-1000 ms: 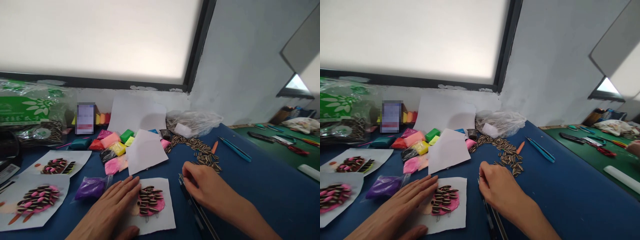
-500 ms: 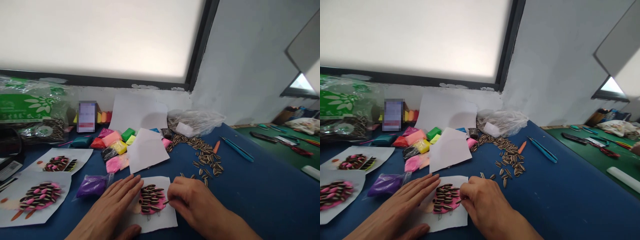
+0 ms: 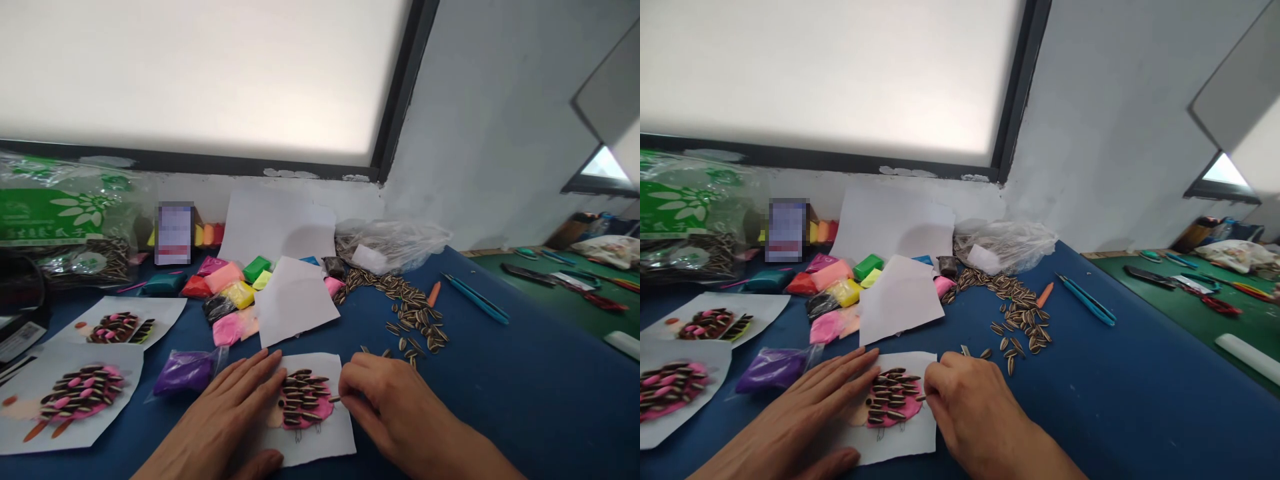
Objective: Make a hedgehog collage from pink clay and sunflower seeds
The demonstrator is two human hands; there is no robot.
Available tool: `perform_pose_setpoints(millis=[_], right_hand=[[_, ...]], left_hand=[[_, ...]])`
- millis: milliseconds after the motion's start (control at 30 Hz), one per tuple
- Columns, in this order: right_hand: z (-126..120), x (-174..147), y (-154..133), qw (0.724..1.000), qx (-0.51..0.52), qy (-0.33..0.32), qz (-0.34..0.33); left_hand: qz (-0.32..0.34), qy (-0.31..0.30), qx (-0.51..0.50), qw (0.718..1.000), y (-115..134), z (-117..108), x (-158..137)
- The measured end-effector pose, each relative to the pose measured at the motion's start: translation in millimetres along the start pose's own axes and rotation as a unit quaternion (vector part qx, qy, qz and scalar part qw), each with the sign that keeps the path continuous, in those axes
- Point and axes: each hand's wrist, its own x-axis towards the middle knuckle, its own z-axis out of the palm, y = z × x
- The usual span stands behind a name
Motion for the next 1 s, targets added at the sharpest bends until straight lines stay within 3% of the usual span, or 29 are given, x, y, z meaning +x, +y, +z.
perform_pose_setpoints(millis=[267, 667, 1000], right_hand=[[8, -3, 1, 0.998, 0.040, 0.039, -0.026], [20, -1, 0, 0.997, -0.004, 0.063, -0.045], [22, 4, -5, 0.996, -0.080, 0.003, -0.040]], left_hand=[[0.004, -0.012, 0.020, 1.000, 0, 1, 0], [0.008, -0.009, 0.028, 1.000, 1, 1, -2], [0.012, 0.003, 0.010, 1.000, -4, 5, -4]])
